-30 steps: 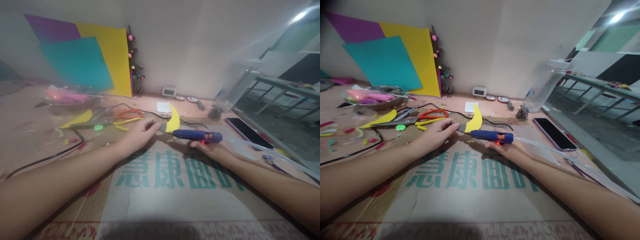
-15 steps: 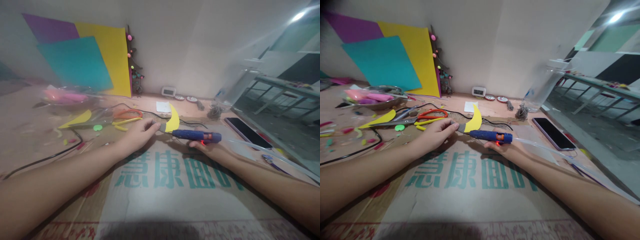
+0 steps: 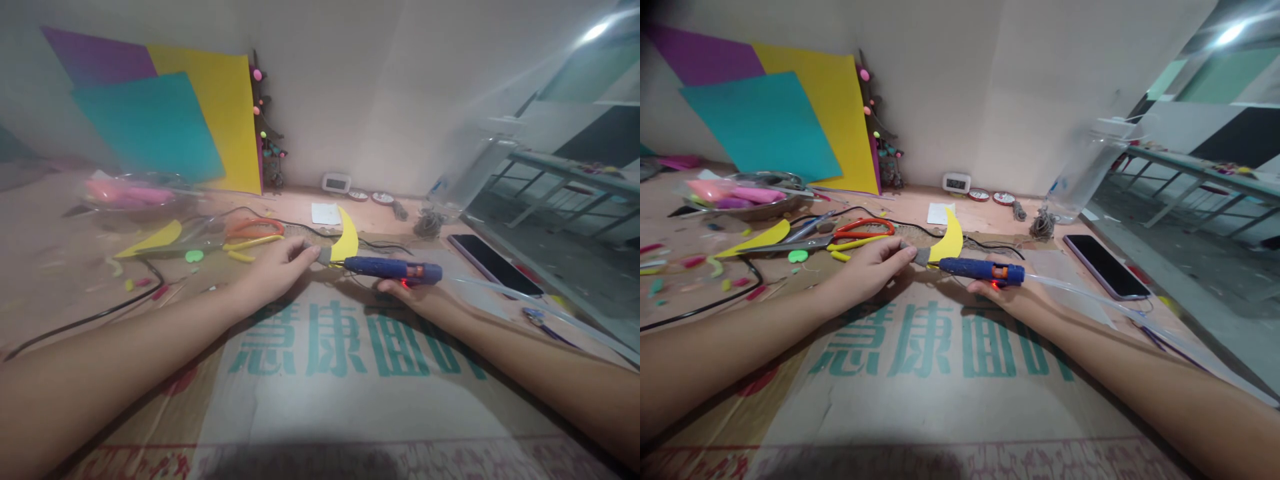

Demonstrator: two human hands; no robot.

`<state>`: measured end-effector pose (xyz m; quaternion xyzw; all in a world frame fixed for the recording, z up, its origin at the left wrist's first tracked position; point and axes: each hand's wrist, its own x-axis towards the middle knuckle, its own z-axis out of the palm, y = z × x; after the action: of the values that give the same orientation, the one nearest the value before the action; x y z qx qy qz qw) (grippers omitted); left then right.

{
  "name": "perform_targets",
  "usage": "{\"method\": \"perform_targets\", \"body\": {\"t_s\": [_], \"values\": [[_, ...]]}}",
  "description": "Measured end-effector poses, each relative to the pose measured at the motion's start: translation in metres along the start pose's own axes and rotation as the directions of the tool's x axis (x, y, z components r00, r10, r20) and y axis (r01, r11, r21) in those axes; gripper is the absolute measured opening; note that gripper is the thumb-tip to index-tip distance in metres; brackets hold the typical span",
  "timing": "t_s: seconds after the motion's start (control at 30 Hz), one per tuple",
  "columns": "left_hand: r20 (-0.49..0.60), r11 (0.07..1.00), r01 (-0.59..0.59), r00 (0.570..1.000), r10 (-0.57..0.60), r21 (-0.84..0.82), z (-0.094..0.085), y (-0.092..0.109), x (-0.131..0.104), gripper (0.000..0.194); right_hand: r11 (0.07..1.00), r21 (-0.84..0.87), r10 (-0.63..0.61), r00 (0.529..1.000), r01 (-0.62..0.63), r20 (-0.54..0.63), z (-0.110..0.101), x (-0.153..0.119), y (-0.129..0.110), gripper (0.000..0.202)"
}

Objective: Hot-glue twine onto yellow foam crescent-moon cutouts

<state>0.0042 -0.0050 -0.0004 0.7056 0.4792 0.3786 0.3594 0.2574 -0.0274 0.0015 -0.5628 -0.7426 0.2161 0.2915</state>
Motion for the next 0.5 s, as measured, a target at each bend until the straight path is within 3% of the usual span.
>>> {"method": "perform_targets", "body": {"t_s": [0.5], "values": [[0.054, 0.994, -0.053, 0.997, 0.048, 0.092, -0.0024, -0.001, 0.0017, 0.032, 0.999, -0.017, -0.03, 0.999, 0.029, -0.039, -0.0005, -0.0013, -0.0047, 0.027]]}}
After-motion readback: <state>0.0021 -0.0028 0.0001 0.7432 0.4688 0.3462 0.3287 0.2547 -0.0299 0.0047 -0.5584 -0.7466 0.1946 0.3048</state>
